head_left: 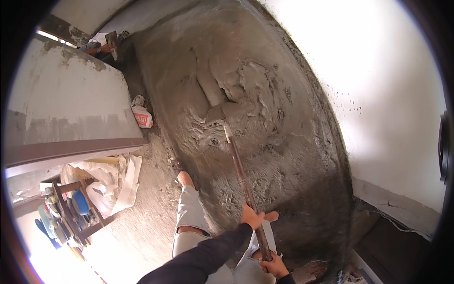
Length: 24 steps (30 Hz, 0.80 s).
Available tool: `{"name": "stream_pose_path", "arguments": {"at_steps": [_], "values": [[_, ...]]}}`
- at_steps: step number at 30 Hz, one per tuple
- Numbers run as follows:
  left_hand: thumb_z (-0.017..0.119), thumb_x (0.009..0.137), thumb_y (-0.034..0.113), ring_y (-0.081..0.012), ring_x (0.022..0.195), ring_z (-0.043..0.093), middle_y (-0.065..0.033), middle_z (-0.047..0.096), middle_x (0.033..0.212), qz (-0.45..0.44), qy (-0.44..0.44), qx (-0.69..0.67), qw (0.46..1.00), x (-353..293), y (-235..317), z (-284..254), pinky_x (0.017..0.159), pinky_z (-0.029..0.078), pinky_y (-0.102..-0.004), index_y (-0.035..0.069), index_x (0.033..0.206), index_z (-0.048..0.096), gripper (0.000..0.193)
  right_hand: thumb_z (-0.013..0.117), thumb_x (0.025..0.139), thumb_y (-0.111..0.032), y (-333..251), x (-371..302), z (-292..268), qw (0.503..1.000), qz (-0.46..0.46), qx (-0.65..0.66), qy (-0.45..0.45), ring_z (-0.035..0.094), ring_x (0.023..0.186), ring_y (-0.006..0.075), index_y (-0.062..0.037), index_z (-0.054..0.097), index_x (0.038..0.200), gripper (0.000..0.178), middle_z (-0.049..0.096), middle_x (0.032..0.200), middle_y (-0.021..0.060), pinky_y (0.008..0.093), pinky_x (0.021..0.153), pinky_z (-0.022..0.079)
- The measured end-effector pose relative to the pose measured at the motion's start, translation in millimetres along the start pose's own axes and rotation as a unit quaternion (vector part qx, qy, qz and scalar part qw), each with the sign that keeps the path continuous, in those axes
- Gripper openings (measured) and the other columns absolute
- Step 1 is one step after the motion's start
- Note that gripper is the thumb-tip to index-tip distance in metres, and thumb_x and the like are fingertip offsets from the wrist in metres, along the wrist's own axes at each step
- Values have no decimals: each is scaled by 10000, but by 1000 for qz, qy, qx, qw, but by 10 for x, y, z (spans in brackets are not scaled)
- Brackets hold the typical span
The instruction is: The person uses a hoe to spread and level wet cement on a floor. Another person is visible in the background smoothing the edges with a trowel. The camera wearer repeatedly pulls and pushes the cement to create a flat surface.
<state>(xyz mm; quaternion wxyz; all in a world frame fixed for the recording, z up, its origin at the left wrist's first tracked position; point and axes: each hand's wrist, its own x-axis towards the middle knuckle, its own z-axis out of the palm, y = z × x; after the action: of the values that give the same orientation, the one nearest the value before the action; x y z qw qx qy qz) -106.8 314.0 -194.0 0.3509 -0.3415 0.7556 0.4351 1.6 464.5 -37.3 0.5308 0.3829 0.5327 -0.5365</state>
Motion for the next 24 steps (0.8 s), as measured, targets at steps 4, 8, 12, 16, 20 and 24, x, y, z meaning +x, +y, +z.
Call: {"name": "stream_pose_path", "arguments": {"at_steps": [4,8,12,16,20,24], "values": [[600,790,179,-189,493,525,-118,548,672,-132,-122,-543,821,741,295,-538,515,455,-377,-62,827,534,253,678,701,-158,218,-137,154,994,-18,-109,26,525,452,121,-7,567,715,188,545,525,41,272,438,417],[630,773,123,-172,447,501,-79,520,601,-98,-70,-406,906,919,59,-350,439,419,-351,-43,820,495,219,738,694,-234,-160,-213,261,984,-12,-167,59,524,452,116,-10,579,701,275,549,526,38,267,448,415],[656,742,102,-168,406,501,-73,525,533,-58,-8,-455,888,854,127,-398,377,400,-330,-39,843,479,248,738,701,-245,416,252,137,991,6,-121,59,520,448,112,-10,569,632,299,549,526,40,278,438,403],[672,693,113,-164,424,527,-78,541,536,48,93,-415,904,1555,832,-1624,385,408,-310,-23,820,484,264,694,748,-234,-500,1167,620,984,-86,-155,4,505,419,113,-11,547,601,305,525,497,38,292,407,383],[657,748,154,-183,486,576,-143,587,712,192,202,-311,909,2632,1414,-2927,439,466,-335,-104,970,407,423,624,798,-238,-2156,1872,1576,959,-256,-111,-45,459,373,104,-41,518,590,306,481,445,18,277,368,328],[623,760,150,-252,583,626,-215,602,838,125,184,-164,961,3209,1687,-3415,539,513,-355,-138,1078,362,503,585,794,-78,-3385,2236,2194,971,-213,8,-108,472,420,108,8,501,634,200,488,519,36,273,382,366]]}}
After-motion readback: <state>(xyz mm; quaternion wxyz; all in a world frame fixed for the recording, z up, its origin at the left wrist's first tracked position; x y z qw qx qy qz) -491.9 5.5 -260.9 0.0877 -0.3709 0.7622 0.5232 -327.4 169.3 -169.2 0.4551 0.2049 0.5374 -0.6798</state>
